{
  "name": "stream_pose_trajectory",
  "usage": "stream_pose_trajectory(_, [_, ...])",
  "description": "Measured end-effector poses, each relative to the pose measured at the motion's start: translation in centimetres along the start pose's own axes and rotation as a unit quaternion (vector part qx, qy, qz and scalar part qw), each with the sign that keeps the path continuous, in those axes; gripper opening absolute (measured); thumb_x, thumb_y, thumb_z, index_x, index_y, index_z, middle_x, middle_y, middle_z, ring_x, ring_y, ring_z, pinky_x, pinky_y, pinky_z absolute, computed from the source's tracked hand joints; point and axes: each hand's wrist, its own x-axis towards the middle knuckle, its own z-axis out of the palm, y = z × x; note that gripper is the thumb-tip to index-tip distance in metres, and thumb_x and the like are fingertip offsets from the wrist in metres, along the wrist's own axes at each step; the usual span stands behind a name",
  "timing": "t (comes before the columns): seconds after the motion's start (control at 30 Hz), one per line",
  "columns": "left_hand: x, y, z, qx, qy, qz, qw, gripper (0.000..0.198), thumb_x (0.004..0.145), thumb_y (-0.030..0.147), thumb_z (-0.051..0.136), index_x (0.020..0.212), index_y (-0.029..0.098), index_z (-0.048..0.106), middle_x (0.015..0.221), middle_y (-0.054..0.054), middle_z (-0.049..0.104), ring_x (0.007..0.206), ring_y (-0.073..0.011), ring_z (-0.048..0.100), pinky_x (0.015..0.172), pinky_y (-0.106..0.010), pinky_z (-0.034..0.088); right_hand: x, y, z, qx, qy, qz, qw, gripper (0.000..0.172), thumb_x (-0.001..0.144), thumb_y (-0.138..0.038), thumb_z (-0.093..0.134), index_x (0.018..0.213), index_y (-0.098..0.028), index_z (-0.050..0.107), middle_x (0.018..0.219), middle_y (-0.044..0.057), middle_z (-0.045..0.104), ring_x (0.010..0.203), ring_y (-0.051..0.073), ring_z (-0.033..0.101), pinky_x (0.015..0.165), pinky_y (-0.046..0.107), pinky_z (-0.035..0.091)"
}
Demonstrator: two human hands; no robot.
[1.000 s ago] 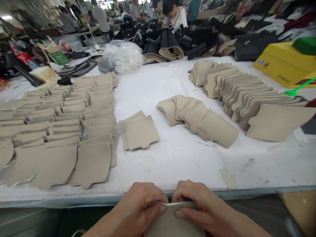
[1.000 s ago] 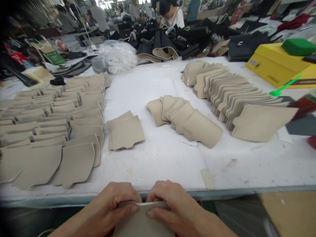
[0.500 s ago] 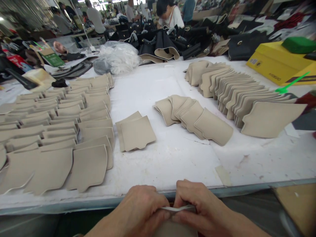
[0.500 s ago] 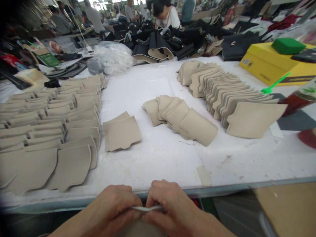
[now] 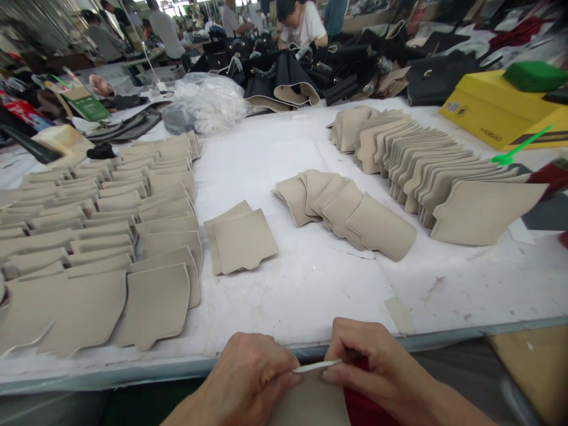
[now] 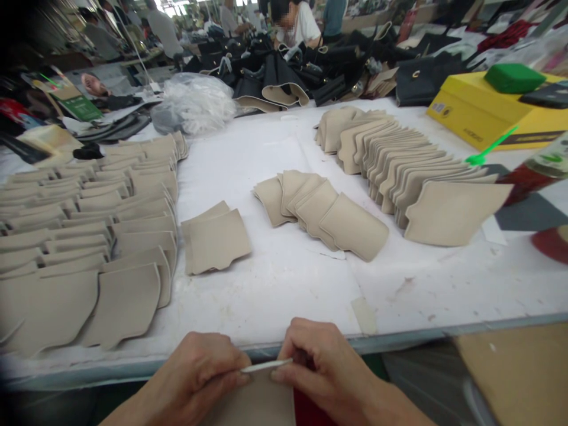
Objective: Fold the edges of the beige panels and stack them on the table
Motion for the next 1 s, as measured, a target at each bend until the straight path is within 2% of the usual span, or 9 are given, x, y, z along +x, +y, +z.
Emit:
stream_pose_trajectory(0.13, [-0.3, -1.0, 0.9, 0.022, 0.027, 0.031, 0.999, 0.03, 0.094, 0.027, 0.042, 0.066, 0.018, 0.049, 0.057, 0.003, 0.05, 0.056, -0.0103, 0.048, 0.053, -0.023, 0.025, 0.0, 0.2, 0.2, -0.003, 0.0, 0.018, 1.0, 0.012, 0.08, -0.027, 0.064, 0.071, -0.019, 0.06, 0.065, -0.003, 0.054, 0.06, 0.013, 0.046, 0.054, 0.025, 0.03])
stream_pose_trajectory(0.27, [-0.2, -1.0, 0.8, 0.024, 0.03, 0.028, 0.999, 0.031, 0.095, 0.028, 0.042, 0.068, 0.018, 0.052, 0.058, 0.002, 0.052, 0.057, -0.0106, 0.049, 0.054, -0.023, 0.026, -0.4, 0.1, 0.3, -0.009, 0.004, -0.011, 1.0, 0.018, 0.087, -0.029, 0.059, 0.071, -0.02, 0.057, 0.068, -0.003, 0.055, 0.063, 0.014, 0.048, 0.057, 0.025, 0.032])
stream_pose_trajectory(0.4, [0.3, -0.4, -0.1, -0.01, -0.007, -0.039, 0.999, 0.027, 0.095, 0.028, 0.047, 0.077, 0.018, 0.064, 0.066, 0.001, 0.06, 0.064, -0.0114, 0.054, 0.06, -0.022, 0.031, -0.1, 0.6, 0.4, -0.019, 0.002, -0.037, 0.999, 0.021, 0.09, -0.029, 0.056, 0.071, -0.021, 0.054, 0.07, -0.003, 0.056, 0.065, 0.014, 0.049, 0.059, 0.026, 0.032])
stream_pose_trajectory(0.53, [0.2, 0.0, -1.5, -0.082, -0.045, -0.139, 0.986, 0.019, 0.09, 0.027, 0.057, 0.076, 0.018, 0.068, 0.07, 0.003, 0.061, 0.067, -0.01, 0.053, 0.06, -0.02, 0.032, 0.2, 1.3, -0.1, -0.037, -0.021, -0.024, 0.999, 0.023, 0.092, -0.033, 0.056, 0.072, -0.021, 0.055, 0.071, -0.002, 0.057, 0.066, 0.015, 0.051, 0.059, 0.026, 0.034])
stream_pose_trajectory(0.67, [-0.7, -0.2, -2.7, -0.179, -0.036, -0.219, 0.959, 0.01, 0.083, 0.025, 0.063, 0.08, 0.018, 0.069, 0.069, 0.006, 0.057, 0.065, -0.0087, 0.047, 0.055, -0.018, 0.031, 0.2, 1.4, -0.9, -0.068, -0.049, -0.01, 0.996, 0.026, 0.096, -0.037, 0.051, 0.076, -0.022, 0.056, 0.076, -0.001, 0.058, 0.068, 0.017, 0.052, 0.06, 0.027, 0.037])
stream_pose_trajectory(0.8, [-1.0, 0.0, -2.6, -0.208, -0.022, -0.228, 0.951, 0.009, 0.08, 0.024, 0.063, 0.081, 0.016, 0.069, 0.067, 0.006, 0.054, 0.064, -0.0085, 0.044, 0.054, -0.017, 0.03, 0.8, 0.3, -0.3, -0.111, -0.08, -0.017, 0.99, 0.01, 0.093, -0.031, 0.056, 0.097, -0.023, 0.06, 0.097, 0.002, 0.064, 0.087, 0.02, 0.058, 0.076, 0.028, 0.043])
stream_pose_trajectory(0.87, [-0.8, 0.2, -2.4, -0.213, -0.015, -0.231, 0.949, 0.009, 0.079, 0.024, 0.063, 0.08, 0.016, 0.069, 0.066, 0.006, 0.053, 0.063, -0.0086, 0.044, 0.054, -0.017, 0.03, 1.5, -0.4, 0.6, -0.131, -0.096, -0.025, 0.986, 0.017, 0.091, -0.03, 0.058, 0.106, -0.024, 0.061, 0.104, 0.004, 0.066, 0.094, 0.022, 0.059, 0.082, 0.03, 0.043])
stream_pose_trajectory(0.93, [-0.6, 0.4, -2.2, -0.213, -0.005, -0.226, 0.95, 0.011, 0.081, 0.024, 0.061, 0.08, 0.016, 0.068, 0.065, 0.006, 0.051, 0.063, -0.0088, 0.043, 0.053, -0.018, 0.029, 2.1, -0.8, 1.4, -0.167, -0.11, -0.032, 0.979, 0.018, 0.093, -0.03, 0.051, 0.103, -0.022, 0.064, 0.098, 0.006, 0.068, 0.09, 0.024, 0.061, 0.08, 0.032, 0.044])
stream_pose_trajectory(1.0, [-0.5, 0.4, -2.1, -0.204, 0.002, -0.212, 0.956, 0.017, 0.085, 0.026, 0.056, 0.078, 0.015, 0.067, 0.064, 0.005, 0.048, 0.063, -0.0091, 0.041, 0.054, -0.019, 0.027, 2.5, -0.9, 1.9, -0.206, -0.113, -0.038, 0.971, 0.026, 0.096, -0.03, 0.042, 0.092, -0.02, 0.066, 0.087, 0.006, 0.069, 0.081, 0.024, 0.062, 0.073, 0.031, 0.043])
